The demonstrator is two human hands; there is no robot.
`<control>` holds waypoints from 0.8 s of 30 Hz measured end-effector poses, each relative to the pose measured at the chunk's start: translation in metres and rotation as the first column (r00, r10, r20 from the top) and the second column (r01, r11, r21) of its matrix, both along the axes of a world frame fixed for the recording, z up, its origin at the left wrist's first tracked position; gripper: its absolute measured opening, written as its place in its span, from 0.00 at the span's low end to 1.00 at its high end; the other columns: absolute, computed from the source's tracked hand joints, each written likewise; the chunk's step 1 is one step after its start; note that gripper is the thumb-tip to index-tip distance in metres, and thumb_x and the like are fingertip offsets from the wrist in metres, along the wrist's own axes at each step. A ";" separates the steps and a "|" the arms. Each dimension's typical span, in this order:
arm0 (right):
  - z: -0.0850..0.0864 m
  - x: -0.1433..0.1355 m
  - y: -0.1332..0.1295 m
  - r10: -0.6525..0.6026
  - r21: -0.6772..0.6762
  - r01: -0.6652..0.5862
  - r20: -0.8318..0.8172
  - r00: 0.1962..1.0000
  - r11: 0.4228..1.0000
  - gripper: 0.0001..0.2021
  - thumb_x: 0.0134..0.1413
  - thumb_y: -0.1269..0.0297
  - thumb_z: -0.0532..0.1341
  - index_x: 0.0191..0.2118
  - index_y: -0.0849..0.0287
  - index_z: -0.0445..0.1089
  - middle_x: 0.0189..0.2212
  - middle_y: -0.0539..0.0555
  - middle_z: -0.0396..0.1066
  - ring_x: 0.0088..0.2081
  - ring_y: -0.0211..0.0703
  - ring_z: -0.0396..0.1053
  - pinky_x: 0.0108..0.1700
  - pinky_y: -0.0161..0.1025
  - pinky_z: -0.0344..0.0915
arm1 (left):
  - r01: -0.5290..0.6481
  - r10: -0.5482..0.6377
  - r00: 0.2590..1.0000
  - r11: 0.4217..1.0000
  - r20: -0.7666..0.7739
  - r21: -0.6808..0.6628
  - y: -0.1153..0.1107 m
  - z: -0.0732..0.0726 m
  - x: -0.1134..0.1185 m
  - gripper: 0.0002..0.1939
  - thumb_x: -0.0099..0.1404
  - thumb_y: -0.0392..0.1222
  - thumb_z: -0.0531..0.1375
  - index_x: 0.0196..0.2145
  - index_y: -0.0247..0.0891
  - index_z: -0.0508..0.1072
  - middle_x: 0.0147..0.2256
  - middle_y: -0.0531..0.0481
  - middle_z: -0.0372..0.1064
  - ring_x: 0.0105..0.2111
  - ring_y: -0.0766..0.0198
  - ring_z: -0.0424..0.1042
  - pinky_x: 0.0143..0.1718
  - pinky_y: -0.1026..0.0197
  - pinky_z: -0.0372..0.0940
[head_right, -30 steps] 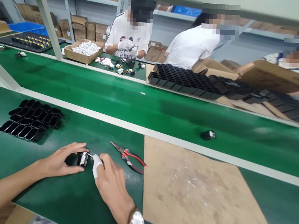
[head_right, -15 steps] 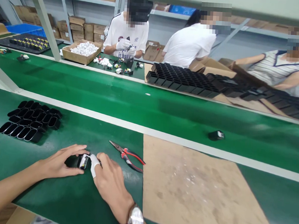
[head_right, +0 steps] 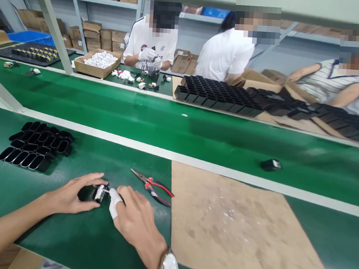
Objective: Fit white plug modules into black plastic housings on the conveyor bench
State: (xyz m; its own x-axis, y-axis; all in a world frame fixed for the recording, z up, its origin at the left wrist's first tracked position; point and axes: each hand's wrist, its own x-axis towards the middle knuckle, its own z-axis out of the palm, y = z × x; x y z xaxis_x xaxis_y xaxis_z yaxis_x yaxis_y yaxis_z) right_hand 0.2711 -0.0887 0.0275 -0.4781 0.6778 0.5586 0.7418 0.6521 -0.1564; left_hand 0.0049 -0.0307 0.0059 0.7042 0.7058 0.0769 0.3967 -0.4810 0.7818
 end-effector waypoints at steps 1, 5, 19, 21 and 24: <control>0.000 0.000 -0.001 0.019 -0.009 -0.019 -0.007 1.000 1.000 0.09 0.61 0.79 0.58 0.33 0.60 0.70 0.40 0.58 0.71 0.34 0.44 0.64 0.32 0.42 0.59 | 0.001 -0.001 1.000 1.000 0.002 0.001 0.000 0.000 0.000 0.45 0.69 0.43 0.69 0.73 0.56 0.48 0.63 0.47 0.72 0.61 0.52 0.74 0.63 0.47 0.69; 0.003 -0.005 -0.003 0.066 -0.007 -0.066 0.021 0.998 0.998 0.11 0.62 0.78 0.57 0.29 0.58 0.68 0.37 0.56 0.71 0.32 0.43 0.63 0.31 0.42 0.58 | 0.006 -0.006 1.000 1.000 0.003 -0.009 0.000 0.002 0.000 0.44 0.69 0.42 0.67 0.73 0.55 0.48 0.63 0.47 0.72 0.60 0.54 0.75 0.63 0.49 0.70; 0.001 -0.009 -0.001 0.015 0.011 -0.015 0.062 0.998 1.000 0.14 0.61 0.80 0.55 0.27 0.58 0.66 0.38 0.57 0.71 0.33 0.44 0.63 0.30 0.42 0.56 | 0.102 -0.103 0.995 0.994 0.012 0.040 0.001 0.009 0.004 0.49 0.69 0.35 0.62 0.76 0.53 0.39 0.67 0.47 0.67 0.67 0.55 0.68 0.68 0.51 0.65; 0.001 -0.009 -0.001 0.020 0.017 -0.021 0.065 0.998 1.000 0.13 0.61 0.79 0.55 0.28 0.58 0.66 0.38 0.57 0.71 0.33 0.44 0.63 0.30 0.42 0.56 | 0.136 -0.138 0.990 0.989 0.027 0.062 0.001 0.009 0.004 0.49 0.70 0.32 0.58 0.77 0.52 0.35 0.68 0.48 0.65 0.68 0.56 0.66 0.69 0.51 0.63; 0.001 -0.007 -0.001 0.020 0.026 -0.022 0.076 0.997 0.999 0.12 0.62 0.78 0.57 0.28 0.58 0.66 0.38 0.57 0.70 0.33 0.44 0.63 0.31 0.42 0.55 | 0.134 -0.137 0.990 0.987 0.024 0.082 0.001 0.008 0.004 0.47 0.72 0.31 0.56 0.77 0.53 0.36 0.67 0.49 0.67 0.68 0.56 0.66 0.69 0.50 0.63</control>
